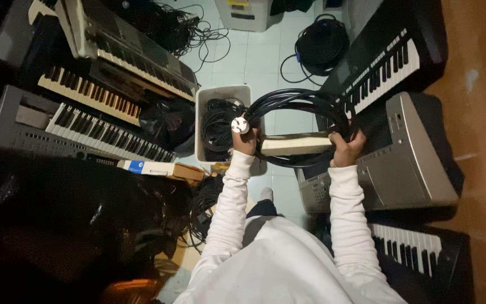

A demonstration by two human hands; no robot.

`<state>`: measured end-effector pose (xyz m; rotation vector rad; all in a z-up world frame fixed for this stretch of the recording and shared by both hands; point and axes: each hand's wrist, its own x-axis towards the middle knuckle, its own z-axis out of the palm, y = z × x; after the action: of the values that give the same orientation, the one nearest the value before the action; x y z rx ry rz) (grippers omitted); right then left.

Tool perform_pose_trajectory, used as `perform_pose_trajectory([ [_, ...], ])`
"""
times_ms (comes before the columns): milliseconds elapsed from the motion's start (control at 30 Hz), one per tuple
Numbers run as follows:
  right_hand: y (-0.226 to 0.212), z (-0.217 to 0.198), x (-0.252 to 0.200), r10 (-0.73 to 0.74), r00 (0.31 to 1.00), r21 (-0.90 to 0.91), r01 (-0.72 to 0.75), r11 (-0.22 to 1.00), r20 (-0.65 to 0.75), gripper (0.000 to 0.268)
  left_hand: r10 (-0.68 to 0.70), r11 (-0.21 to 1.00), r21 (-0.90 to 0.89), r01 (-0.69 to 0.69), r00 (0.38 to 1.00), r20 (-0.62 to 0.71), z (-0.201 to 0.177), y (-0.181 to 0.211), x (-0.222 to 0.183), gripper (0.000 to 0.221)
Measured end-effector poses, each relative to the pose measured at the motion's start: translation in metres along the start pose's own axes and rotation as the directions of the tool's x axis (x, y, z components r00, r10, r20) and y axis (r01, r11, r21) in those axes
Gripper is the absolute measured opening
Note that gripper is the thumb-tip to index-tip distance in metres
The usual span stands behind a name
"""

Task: The person picks up a coil of black cable and places it into a white plastic bin with other cables and power strips.

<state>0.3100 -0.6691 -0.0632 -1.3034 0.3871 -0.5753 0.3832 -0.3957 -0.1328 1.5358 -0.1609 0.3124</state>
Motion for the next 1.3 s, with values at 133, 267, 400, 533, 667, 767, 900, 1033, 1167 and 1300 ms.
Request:
perform_pose_trajectory([
  [133,0.014,0.018,0.031,-0.072,0.995,-0.006,0.072,0.997,0.068,0.029,-0.049,0.996,-0.071,0.045,0.998,-0.049,0.005,-0.025,0.035,0.039],
  [267,0.015,0.048,0.068,-0.087,0.994,0.016,0.087,0.996,0.066,0.021,0.092,0.992,0.090,-0.090,0.995,-0.023,0.012,-0.020,0.088,0.010],
  [400,0.008,0.069,0.082,-0.107,0.994,0.002,0.107,0.994,0.026,0.023,-0.066,0.994,0.084,0.066,0.998,0.001,0.021,0.007,0.128,0.013],
  [533,0.013,0.081,0.105,-0.146,0.989,-0.014,0.145,0.989,-0.039,0.029,-0.284,0.959,0.004,0.284,0.957,0.065,0.035,0.019,0.161,0.021],
  [667,0.011,0.083,0.124,-0.132,0.990,-0.001,0.132,0.991,-0.045,0.029,0.049,0.999,0.005,-0.050,0.994,0.093,0.054,-0.004,0.184,0.022],
  [767,0.011,0.087,0.141,-0.119,0.991,0.013,0.120,0.993,-0.062,0.034,0.031,0.999,-0.030,-0.028,0.994,0.106,0.069,-0.025,0.197,0.021],
  [900,0.025,0.088,0.175,-0.107,0.994,0.048,0.109,0.993,-0.036,0.032,-0.144,0.980,-0.126,0.157,0.984,0.105,0.084,-0.044,0.218,0.021],
  [1033,0.028,0.099,0.221,-0.082,0.997,-0.010,0.082,0.997,0.004,0.030,0.018,0.999,-0.031,-0.018,1.000,0.003,0.103,-0.052,0.252,0.022],
  [1167,0.028,0.115,0.255,-0.112,0.993,-0.017,0.113,0.994,0.043,0.034,0.024,0.997,-0.077,-0.028,0.999,-0.040,0.111,-0.061,0.272,0.019],
  [1300,0.040,0.127,0.285,-0.094,0.986,-0.011,0.097,0.995,0.137,0.027,-0.080,0.993,-0.091,0.070,0.991,-0.106,0.111,-0.074,0.285,0.019],
])
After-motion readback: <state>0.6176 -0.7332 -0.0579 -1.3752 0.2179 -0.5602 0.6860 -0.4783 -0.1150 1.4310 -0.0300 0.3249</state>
